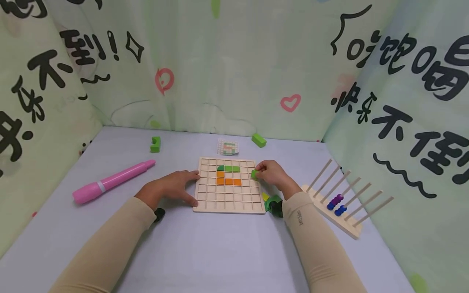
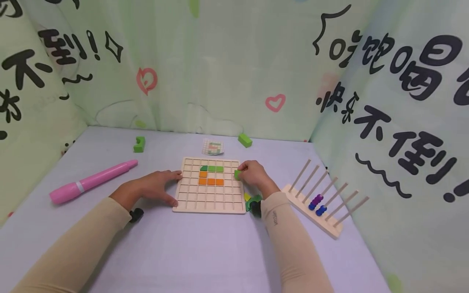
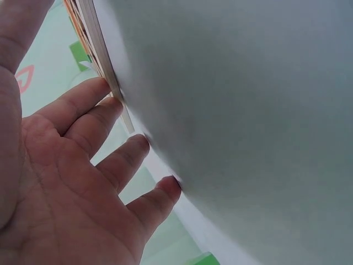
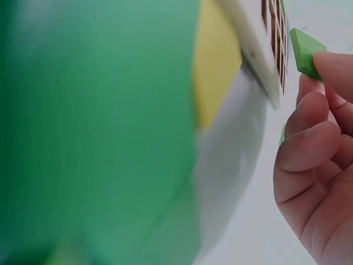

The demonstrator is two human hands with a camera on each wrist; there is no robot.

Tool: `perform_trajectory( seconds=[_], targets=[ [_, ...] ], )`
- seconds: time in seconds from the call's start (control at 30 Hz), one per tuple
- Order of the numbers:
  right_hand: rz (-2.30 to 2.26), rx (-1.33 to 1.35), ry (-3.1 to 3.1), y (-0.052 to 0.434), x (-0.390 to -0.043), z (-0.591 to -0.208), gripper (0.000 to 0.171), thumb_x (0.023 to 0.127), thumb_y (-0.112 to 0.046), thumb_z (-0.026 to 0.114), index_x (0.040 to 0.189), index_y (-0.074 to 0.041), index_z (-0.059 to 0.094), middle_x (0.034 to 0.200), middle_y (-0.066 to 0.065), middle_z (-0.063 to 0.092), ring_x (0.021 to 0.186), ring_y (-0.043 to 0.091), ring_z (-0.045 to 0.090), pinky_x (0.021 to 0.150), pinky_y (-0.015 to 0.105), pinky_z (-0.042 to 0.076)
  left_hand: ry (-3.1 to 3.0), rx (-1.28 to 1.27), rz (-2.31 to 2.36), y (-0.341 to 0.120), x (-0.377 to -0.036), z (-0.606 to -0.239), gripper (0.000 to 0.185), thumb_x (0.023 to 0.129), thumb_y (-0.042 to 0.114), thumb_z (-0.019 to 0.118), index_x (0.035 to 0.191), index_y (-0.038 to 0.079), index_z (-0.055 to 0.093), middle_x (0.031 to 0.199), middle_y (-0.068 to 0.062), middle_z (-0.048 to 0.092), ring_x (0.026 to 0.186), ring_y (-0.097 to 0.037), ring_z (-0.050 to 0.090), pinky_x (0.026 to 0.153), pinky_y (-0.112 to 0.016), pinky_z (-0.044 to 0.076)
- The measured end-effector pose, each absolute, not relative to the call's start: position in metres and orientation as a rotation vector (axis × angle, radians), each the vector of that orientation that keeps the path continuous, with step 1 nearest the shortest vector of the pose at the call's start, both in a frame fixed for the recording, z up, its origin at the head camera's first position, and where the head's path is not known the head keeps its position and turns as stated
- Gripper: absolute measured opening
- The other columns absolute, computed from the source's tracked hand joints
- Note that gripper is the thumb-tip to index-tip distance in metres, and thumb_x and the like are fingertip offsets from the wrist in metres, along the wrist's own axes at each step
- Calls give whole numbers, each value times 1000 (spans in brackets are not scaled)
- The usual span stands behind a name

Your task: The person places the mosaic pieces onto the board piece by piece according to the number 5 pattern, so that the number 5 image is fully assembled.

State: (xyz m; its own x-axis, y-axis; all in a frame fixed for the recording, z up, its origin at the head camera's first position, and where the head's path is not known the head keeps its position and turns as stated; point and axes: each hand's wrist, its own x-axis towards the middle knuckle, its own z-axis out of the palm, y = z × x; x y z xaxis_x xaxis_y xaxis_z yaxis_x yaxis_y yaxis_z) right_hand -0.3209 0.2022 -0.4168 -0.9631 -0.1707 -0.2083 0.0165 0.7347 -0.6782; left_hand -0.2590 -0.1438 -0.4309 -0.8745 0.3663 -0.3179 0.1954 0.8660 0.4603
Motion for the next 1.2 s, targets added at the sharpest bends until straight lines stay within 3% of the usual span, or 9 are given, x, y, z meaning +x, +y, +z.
perform_trajectory(
  seconds=[0.47, 0.87, 0.97, 1.2],
  targets=[
    [-1048, -99, 2670, 169, -348, -415, 15, 100, -12, 63, 112, -4, 68, 100, 8, 60, 79, 19, 51, 66, 28, 44, 2652, 414, 579, -144, -260, -430, 105, 75, 48, 92, 161, 17, 40, 170, -7, 32, 157, -38, 27, 126, -57, 27],
    [-819, -65, 2728, 159, -359, -417, 15, 99, -13, 64, 109, -6, 72, 99, 8, 64, 81, 19, 55, 64, 27, 44, 2648, 430, 584, -143, -259, -429, 105, 75, 48, 92, 160, 16, 41, 169, -10, 34, 156, -39, 29, 126, -57, 28],
    [-732, -98, 2774, 157, -358, -416, 15, 99, -12, 63, 108, -6, 73, 100, 9, 66, 87, 22, 57, 68, 29, 46, 2651, 425, 586, -143, -259, -428, 105, 74, 47, 93, 160, 16, 41, 169, -10, 34, 156, -39, 29, 125, -57, 28],
    [-582, -121, 2839, 149, -357, -417, 13, 97, -9, 63, 103, -7, 75, 104, 9, 70, 103, 27, 59, 94, 38, 52, 2649, 451, 581, -143, -257, -426, 103, 76, 46, 92, 160, 14, 41, 169, -9, 33, 156, -38, 28, 126, -55, 27]
  ],
)
